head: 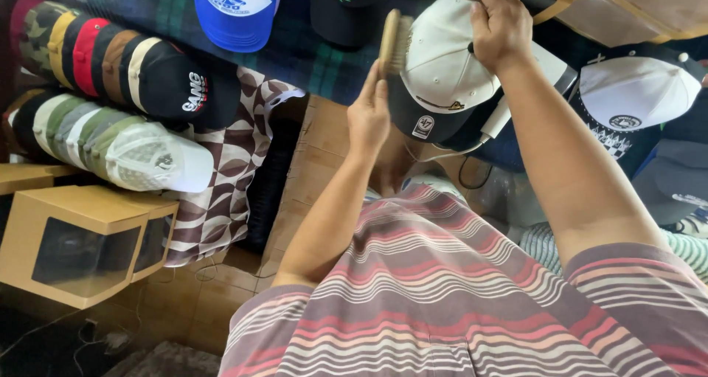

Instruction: Cleaning and reshaping a white baseball cap using a brush and a hair dryer in a storage area.

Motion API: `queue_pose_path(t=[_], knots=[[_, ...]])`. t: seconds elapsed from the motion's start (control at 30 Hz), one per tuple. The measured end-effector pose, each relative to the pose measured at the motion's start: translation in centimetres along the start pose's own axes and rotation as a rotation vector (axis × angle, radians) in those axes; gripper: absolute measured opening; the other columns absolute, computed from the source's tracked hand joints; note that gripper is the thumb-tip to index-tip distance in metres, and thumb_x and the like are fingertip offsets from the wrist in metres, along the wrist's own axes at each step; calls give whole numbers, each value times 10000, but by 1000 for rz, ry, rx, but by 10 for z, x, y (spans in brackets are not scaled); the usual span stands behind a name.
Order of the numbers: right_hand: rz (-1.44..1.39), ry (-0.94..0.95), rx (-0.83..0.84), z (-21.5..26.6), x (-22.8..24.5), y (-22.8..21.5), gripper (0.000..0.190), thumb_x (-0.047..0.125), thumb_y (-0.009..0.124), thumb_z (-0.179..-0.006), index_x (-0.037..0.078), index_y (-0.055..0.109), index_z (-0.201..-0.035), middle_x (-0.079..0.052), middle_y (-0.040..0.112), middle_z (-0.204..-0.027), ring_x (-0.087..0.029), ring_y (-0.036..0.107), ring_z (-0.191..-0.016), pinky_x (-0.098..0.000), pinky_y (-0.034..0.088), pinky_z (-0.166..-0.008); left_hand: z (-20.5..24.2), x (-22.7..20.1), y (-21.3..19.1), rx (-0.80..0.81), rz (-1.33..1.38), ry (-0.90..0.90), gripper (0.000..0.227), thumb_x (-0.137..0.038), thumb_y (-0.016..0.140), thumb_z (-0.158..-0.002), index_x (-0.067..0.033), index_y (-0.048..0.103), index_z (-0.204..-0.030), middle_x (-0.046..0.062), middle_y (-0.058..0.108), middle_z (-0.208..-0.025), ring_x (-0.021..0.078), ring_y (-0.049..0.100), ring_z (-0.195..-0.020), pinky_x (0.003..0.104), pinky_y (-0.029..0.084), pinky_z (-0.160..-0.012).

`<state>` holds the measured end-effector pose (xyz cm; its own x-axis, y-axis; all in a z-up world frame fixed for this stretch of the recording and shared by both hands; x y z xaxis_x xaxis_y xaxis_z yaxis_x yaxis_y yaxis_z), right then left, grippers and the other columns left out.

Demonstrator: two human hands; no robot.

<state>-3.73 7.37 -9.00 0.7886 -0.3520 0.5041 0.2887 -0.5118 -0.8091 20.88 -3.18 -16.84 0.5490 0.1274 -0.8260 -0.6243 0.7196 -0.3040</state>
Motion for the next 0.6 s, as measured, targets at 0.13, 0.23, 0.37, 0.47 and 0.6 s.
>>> queue_pose_path(t=[0.13,0.23,0.37,0.47,0.6], knots=[[12,-9,3,6,-4,4,310,114,509,-1006,117,680,-1264,-92,711,-1249,-364,626,-1103,-516,472,-838,5,-9,2,25,38,170,499,-440,434,-1017,-365,468,-1509,14,663,-1439,235,621,-1306,309,468,-1082],[13,4,2,-1,-3,3,325,153,496,-1011,120,684,-1273,-83,694,-1318,-350,607,-1176,-504,458,-947,15,-3,-12,64,-111,-68,549,-508,345,-988,-426,439,-1523,39,731,-1270,278,674,-1083,361,504,-955],[-2,11,18,3,-8,4,308,102,492,-1020,112,668,-1273,-66,672,-1348,-323,597,-1197,-484,462,-970,70,-13,2,-158,72,382,428,-268,472,-1088,-198,496,-1510,33,599,-1498,163,574,-1387,289,433,-1155],[8,-182,-68,3,5,-3,435,356,553,-1041,17,603,-1309,-185,613,-1357,-400,563,-1213,-554,480,-946,70,17,45,-178,107,105,523,-437,373,-1071,-291,389,-1573,44,727,-1337,180,610,-658,311,475,-715],[-1,-353,47,9,27,-8,499,416,554,-1021,79,635,-1380,-116,464,-1561,-427,395,-1442,-631,376,-1097,26,10,44,-240,165,-67,554,-439,371,-1031,-250,429,-1548,46,522,-1559,262,489,-1452,349,355,-1204]])
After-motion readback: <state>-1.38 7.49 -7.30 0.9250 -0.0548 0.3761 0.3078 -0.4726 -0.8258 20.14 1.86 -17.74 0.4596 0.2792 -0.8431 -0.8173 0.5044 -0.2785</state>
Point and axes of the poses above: each hand's wrist, its own z-axis away from the middle knuckle, its own y-axis out of the palm, x = y × z, the point moved 7 cm from there along -z, towards the middle knuckle
